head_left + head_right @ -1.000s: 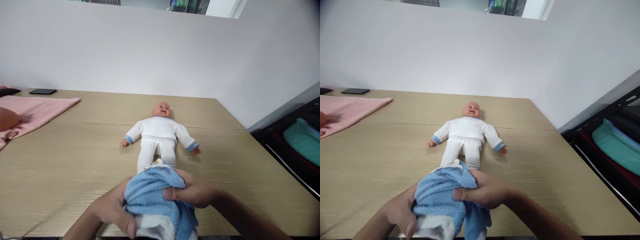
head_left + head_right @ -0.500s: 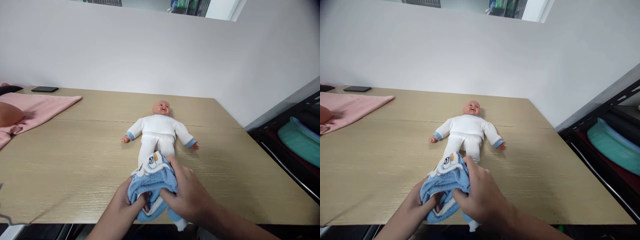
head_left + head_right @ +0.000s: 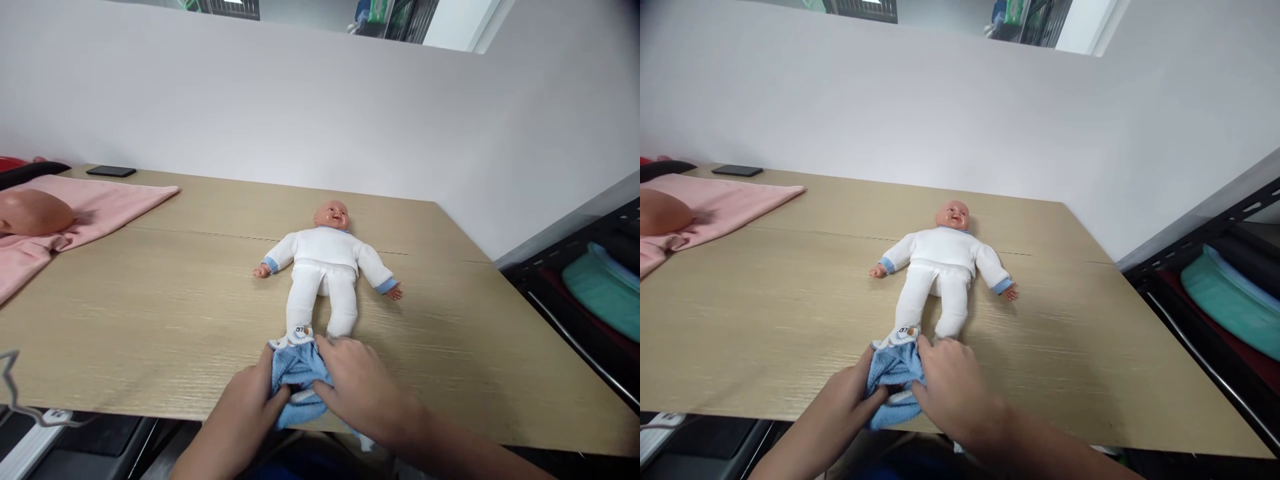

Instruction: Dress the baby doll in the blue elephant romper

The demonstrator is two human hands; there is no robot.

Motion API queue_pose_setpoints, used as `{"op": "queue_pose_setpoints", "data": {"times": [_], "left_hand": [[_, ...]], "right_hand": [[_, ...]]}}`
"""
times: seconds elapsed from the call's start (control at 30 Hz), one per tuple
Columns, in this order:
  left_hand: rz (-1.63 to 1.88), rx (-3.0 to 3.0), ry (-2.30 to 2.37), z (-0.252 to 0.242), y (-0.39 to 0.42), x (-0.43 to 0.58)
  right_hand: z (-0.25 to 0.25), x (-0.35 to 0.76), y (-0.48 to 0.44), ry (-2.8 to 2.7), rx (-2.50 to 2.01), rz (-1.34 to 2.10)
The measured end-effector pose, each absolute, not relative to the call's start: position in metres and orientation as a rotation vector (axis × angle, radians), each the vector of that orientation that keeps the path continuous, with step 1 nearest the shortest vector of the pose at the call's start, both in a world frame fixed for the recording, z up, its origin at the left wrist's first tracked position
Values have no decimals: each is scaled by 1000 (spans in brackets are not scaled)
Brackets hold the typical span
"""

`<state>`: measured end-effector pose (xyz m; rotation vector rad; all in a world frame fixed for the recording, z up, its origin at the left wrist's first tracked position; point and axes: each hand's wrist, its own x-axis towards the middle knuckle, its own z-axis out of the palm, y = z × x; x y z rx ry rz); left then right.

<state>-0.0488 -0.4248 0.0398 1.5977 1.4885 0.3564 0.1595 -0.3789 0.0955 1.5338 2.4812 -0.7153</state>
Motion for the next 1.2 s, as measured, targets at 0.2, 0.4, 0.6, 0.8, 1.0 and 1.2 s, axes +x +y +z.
{"op": "queue_pose_setpoints", "data": {"times": [0.2,0.4,0.6,0.8,1.0,1.2], "left_hand": [[422,1778,1613,19,-423,-46],[699,1817,1512,1,-415,-50],[866,1687,1310,-4,-407,-63],[874,1516,1104,5,-384,-76],[877,1502,977,6,-363,-84],[737,1765,911,2,-337,-97]], "right_hand": [[88,155,-379,2507,1606,-743],[72,164,-378,2569,1591,-891],[53,179,-370,2737,1640,-1165],[48,182,-352,2960,1522,-1126],[41,183,-344,2958,1371,-1239],[46,190,-331,3277,1068,-879]]}}
